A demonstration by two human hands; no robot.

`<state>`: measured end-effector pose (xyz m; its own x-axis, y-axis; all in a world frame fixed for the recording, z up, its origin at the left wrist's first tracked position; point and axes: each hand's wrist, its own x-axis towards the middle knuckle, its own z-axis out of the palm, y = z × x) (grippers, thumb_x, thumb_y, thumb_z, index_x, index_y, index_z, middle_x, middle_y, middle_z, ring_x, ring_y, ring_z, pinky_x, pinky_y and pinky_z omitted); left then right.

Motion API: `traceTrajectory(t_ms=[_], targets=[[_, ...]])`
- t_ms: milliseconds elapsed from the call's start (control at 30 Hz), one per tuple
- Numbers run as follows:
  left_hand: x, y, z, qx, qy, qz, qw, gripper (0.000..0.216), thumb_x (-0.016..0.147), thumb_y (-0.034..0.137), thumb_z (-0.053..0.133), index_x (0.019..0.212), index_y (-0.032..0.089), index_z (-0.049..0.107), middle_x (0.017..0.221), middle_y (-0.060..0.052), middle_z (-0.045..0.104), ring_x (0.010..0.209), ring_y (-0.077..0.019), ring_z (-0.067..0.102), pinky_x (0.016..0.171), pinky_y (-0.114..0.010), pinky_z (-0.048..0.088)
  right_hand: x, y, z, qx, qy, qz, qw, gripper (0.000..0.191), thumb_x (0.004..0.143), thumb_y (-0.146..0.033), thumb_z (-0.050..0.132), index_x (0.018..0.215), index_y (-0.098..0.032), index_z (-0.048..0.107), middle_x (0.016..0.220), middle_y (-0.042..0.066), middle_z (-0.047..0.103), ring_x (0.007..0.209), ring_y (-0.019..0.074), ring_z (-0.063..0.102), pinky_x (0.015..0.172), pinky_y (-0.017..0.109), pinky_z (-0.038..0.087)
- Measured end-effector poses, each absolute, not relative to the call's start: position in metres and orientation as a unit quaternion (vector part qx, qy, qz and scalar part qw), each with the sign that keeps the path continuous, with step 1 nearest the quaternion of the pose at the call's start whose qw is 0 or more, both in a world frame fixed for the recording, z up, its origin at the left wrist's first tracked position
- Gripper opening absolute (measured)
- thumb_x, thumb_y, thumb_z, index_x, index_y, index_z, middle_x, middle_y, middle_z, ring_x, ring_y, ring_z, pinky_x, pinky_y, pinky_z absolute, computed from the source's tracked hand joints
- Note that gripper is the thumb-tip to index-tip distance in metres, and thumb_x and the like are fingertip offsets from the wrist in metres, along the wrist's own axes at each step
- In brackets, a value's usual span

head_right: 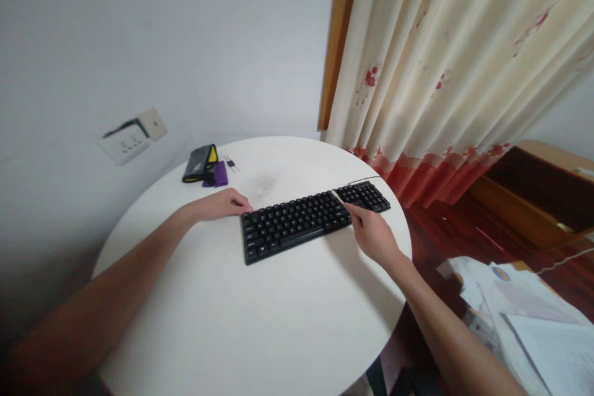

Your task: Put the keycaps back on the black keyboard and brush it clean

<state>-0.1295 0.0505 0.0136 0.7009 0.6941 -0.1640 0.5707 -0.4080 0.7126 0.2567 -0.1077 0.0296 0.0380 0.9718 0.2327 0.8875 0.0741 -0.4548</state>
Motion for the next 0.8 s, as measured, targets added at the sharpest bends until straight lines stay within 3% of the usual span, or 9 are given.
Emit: traceTrajectory(t_ms=[367,800], targets=[[-0.131,0.053,0.011,0.836,0.373,0.075,0.395,0.03,0.081,0.042,0.063,0.089,0.018,0.079,0.092,-0.005,0.077,0.089,-0.022,0.068,0.078,-0.026,0.047,0.216,-0.068,0.025,-0.701,-0.706,0.029,0.102,0.045,0.097,-0.026,0.036,0.136,-0.032,0.057,0.103,0.007,0.074,0.091,0.0233,0.07,0.078,0.031,0.05],[-0.13,0.051,0.013,0.834,0.374,0.082,0.398,0.029,0.079,0.041,0.064,0.089,0.018,0.079,0.091,-0.005,0.077,0.088,-0.0215,0.068,0.079,-0.026,0.047,0.255,-0.105,0.022,-0.707,-0.704,0.029,0.063,0.043,0.097,-0.032,0.039,0.135,-0.036,0.057,0.106,0.008,0.074,0.085,0.0254,0.07,0.068,0.031,0.047]])
